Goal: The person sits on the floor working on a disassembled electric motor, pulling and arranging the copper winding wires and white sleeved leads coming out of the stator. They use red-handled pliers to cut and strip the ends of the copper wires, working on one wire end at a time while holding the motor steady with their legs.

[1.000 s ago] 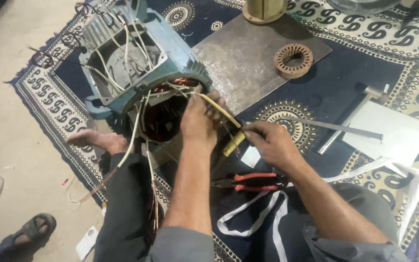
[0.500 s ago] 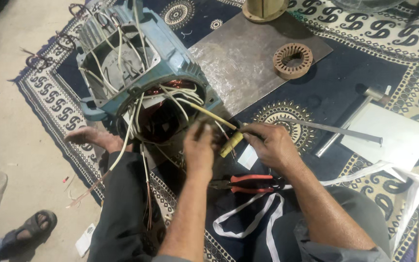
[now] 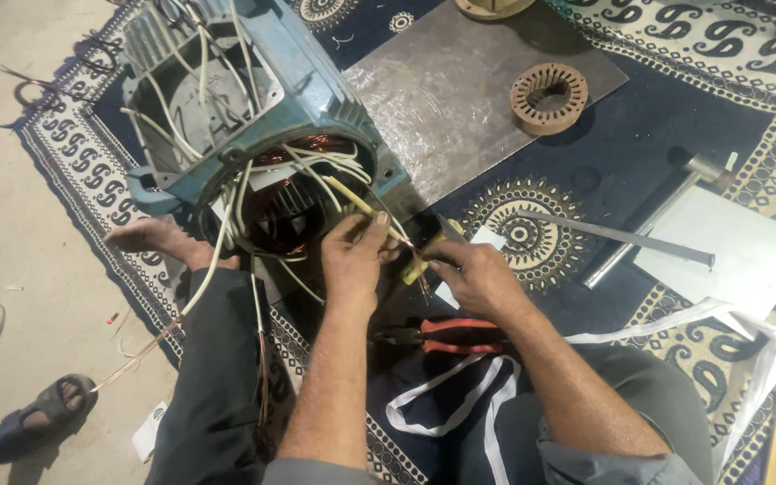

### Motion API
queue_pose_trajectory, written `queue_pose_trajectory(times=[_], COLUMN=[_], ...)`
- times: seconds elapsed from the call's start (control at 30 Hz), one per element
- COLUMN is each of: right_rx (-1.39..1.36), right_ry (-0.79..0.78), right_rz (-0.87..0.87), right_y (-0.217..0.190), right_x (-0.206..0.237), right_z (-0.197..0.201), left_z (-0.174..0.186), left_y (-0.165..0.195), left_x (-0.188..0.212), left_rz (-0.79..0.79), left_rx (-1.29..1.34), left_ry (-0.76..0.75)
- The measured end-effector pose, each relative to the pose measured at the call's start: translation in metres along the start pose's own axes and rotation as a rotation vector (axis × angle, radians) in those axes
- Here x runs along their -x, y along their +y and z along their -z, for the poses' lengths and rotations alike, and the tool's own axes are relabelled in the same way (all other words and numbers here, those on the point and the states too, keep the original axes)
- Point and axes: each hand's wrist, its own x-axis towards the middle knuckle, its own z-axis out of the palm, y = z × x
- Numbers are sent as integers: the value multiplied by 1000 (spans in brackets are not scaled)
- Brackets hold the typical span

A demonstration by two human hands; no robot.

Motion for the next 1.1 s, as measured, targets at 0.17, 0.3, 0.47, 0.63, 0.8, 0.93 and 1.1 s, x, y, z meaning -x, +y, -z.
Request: queue_pose_trajectory(times=[0.17, 0.3, 0.47, 0.63, 0.8, 0.93, 1.1], right_rx=[85, 100, 102, 126, 185, 106, -5], right_ry=[66, 100, 190, 326, 351, 382, 391], right_rz=[116, 119, 206, 285, 355, 377, 368], right_y=[9, 10, 4, -4, -3, 0, 5], right_x=[-1, 1, 0, -3, -10, -15, -16], right_z=[-14, -23, -26, -29, -29, -30, -32], left_z=[-1, -5, -8, -10, -13, -14, -17], left_y=[-2, -1, 3, 4, 4, 5, 7], left_x=[3, 3, -1, -1, -2, -5, -8], left_rz=[-74, 34, 30, 16, -17, 22, 27], left_rx=[-218, -230, -230, -175, -220, -135, -54], left_ry=[20, 42, 46, 32, 10, 18, 22])
